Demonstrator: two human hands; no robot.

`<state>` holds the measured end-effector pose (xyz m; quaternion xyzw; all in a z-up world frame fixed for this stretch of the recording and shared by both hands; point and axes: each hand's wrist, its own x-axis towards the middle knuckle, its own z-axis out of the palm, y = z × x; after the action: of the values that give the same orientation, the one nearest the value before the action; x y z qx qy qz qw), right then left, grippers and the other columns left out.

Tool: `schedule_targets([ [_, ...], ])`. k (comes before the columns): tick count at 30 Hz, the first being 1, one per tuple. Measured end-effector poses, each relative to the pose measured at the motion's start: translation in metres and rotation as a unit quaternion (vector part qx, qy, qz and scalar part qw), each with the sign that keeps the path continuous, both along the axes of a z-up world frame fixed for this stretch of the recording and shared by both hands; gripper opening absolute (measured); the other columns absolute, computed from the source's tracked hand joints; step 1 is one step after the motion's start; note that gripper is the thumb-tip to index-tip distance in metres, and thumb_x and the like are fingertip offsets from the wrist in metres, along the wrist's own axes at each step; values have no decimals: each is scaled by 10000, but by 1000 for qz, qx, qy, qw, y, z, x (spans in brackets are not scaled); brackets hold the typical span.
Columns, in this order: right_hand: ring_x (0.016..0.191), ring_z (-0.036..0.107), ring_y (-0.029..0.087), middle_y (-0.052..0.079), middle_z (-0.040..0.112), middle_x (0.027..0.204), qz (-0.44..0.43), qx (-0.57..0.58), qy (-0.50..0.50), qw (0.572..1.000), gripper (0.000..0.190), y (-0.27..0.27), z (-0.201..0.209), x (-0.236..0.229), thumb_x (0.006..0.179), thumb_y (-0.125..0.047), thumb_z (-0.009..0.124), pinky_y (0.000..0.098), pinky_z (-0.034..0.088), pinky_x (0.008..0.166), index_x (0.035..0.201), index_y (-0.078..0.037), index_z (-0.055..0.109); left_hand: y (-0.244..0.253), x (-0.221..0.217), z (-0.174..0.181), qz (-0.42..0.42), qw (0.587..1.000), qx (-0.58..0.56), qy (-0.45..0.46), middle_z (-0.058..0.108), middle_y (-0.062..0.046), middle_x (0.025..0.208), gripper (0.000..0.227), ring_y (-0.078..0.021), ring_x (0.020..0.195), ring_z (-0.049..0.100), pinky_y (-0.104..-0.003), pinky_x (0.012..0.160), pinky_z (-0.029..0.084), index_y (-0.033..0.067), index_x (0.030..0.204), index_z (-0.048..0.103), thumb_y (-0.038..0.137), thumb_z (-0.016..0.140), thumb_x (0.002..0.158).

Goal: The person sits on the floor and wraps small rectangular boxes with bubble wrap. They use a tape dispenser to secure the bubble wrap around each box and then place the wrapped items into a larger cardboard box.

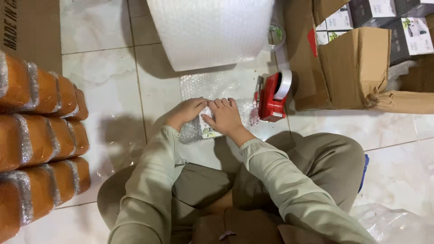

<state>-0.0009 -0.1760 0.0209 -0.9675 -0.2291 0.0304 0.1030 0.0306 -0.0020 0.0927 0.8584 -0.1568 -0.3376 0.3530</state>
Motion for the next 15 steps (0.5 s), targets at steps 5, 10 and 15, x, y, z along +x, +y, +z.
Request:
schedule_targets([
  [5,982,527,249,69,560,962,1,0,25,1000,516,-2,2,-7,886,-591,324,465,300,970,1061,-142,508,2,8,-24,-44,995,-4,-84,602,-132,1227,404,-319,1230,481,-457,1061,328,112,1157,620,309,332,956],
  [10,1008,508,246,77,554,998,6,-21,47,999,523,-6,6,-31,888,-589,315,448,296,960,1080,-133,486,-6,8,-69,-73,996,13,-56,582,-28,1282,375,-255,1308,404,-425,1105,281,187,1143,647,322,387,910],
  [15,1016,517,248,94,561,1006,7,-21,38,999,561,-9,2,-52,885,-592,327,447,292,968,1123,-104,465,-9,6,-107,-91,993,70,20,458,157,1377,450,-175,1359,283,-425,1142,186,384,1161,627,585,370,851],
])
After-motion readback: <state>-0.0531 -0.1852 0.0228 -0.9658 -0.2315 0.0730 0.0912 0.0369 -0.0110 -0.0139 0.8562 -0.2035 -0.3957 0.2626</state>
